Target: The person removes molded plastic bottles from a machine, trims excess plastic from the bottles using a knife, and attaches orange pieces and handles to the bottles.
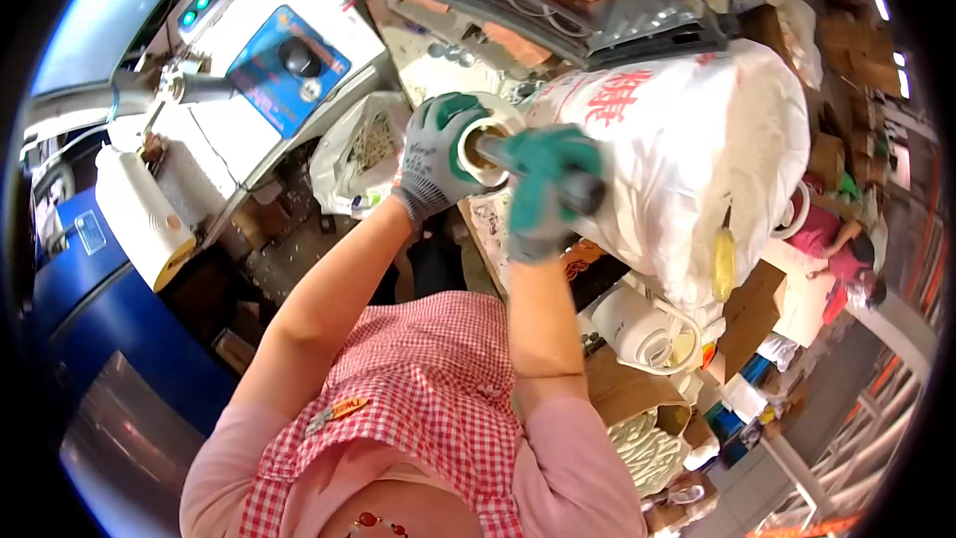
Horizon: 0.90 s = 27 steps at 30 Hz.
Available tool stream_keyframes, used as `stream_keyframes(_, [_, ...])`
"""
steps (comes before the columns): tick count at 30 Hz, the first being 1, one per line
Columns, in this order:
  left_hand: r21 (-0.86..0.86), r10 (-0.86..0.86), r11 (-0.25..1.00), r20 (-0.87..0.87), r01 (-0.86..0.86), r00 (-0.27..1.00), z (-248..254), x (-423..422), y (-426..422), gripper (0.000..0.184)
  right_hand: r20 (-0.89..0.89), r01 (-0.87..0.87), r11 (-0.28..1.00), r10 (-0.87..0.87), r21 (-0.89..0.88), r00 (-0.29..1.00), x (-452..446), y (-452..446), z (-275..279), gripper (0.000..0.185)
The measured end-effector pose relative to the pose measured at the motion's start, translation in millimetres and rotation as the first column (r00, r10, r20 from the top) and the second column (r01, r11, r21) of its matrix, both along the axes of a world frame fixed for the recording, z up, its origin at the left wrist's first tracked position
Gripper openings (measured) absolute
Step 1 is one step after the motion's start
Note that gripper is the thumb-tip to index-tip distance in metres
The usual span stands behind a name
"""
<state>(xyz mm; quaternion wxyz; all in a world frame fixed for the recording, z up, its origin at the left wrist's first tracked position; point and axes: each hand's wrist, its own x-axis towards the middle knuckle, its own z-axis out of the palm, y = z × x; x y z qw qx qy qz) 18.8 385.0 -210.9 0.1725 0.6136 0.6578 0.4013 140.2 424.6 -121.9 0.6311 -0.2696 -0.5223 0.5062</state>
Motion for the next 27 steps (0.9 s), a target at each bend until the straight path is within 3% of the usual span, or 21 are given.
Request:
stream_keyframes(1, [0.041, 0.005, 0.999, 0.005, -0.005, 1.0, 5, 0, -3, 0.078, -0.023, -0.014, 1.0, 0.013, -0.028, 1.0, 12, -2, 38, 0.013])
stream_keyframes(3, [-0.019, 0.01, 1.0, 0.011, -0.01, 1.0, 7, 8, -7, 0.08, 0.041, 0.007, 0.981, -0.015, 0.193, 0.999, 35, 2, 106, 0.008])
stream_keyframes(5, [-0.043, -0.013, 0.999, -0.054, 0.01, 0.998, 7, 4, -2, 0.081, 0.167, 0.082, 0.929, -0.151, 0.36, 0.974, 83, 16, 157, 0.006])
stream_keyframes(8, [0.007, -0.023, 1.0, -0.002, 0.023, 1.0, 8, 4, -6, 0.084, 0.496, 0.086, 0.818, -0.424, 0.568, 0.758, 142, 68, 171, 0.009])
stream_keyframes(10, [-0.002, -0.018, 1.0, 0.075, 0.018, 0.997, 11, 8, -3, 0.083, 0.689, -0.02, 0.851, -0.41, 0.524, 0.598, 166, 113, 149, 0.019])
stream_keyframes(12, [-0.05, -0.059, 0.997, 0.028, 0.06, 0.998, 19, 9, -2, 0.083, 0.88, -0.132, 0.926, -0.281, 0.354, 0.383, 179, 161, 137, 0.043])
stream_keyframes(14, [-0.058, -0.043, 0.997, -0.018, 0.042, 0.999, 14, 11, 1, 0.081, 0.758, -0.272, 0.712, -0.638, 0.647, 0.133, 172, 148, 164, 0.045])
stream_keyframes(15, [-0.061, -0.049, 0.997, -0.044, 0.046, 0.998, 10, 9, 0, 0.078, 0.783, -0.077, 0.783, -0.602, 0.618, 0.157, 192, 133, 169, 0.046])
stream_keyframes(16, [-0.052, -0.055, 0.997, -0.052, 0.052, 0.997, 20, 8, -1, 0.078, 0.863, 0.176, 0.86, -0.498, 0.479, 0.084, 201, 98, 183, 0.047])
stream_keyframes(17, [0.033, -0.082, 0.996, -0.073, 0.084, 0.994, 36, 6, -3, 0.078, 0.922, 0.287, 0.879, -0.338, 0.381, -0.187, 218, 74, 190, 0.045])
stream_keyframes(18, [0.107, -0.103, 0.988, -0.1, 0.113, 0.99, 54, 3, -7, 0.077, 0.952, 0.323, 0.92, -0.131, 0.221, -0.278, 228, 50, 193, 0.051])
stream_keyframes(20, [0.169, -0.182, 0.963, -0.172, 0.211, 0.968, 102, -10, -21, 0.073, 0.831, 0.139, 0.958, -0.141, 0.252, -0.539, 263, 24, 153, 0.053])
stream_keyframes(22, [0.153, -0.263, 0.938, -0.269, 0.311, 0.927, 155, -30, -42, 0.07, 0.77, 0.212, 0.966, 0.025, 0.145, -0.638, 266, 19, 138, 0.053])
stream_keyframes(24, [0.057, -0.391, 0.902, -0.315, 0.429, 0.865, 197, -47, -60, 0.068, 0.784, 0.108, 0.976, -0.085, 0.191, -0.615, 274, 16, 143, 0.046])
stream_keyframes(25, [-0.043, -0.493, 0.863, -0.287, 0.503, 0.821, 221, -52, -66, 0.069, 0.618, 0.025, 0.981, -0.102, 0.194, -0.78, 271, 16, 152, 0.041])
stream_keyframes(26, [-0.154, -0.591, 0.806, -0.234, 0.571, 0.772, 239, -55, -77, 0.07, 0.602, 0.069, 0.976, -0.071, 0.206, -0.795, 274, 18, 156, 0.044])
stream_keyframes(27, [-0.276, -0.672, 0.736, -0.187, 0.618, 0.717, 243, -57, -86, 0.076, 0.582, 0.018, 0.959, -0.156, 0.282, -0.798, 289, 22, 156, 0.041])
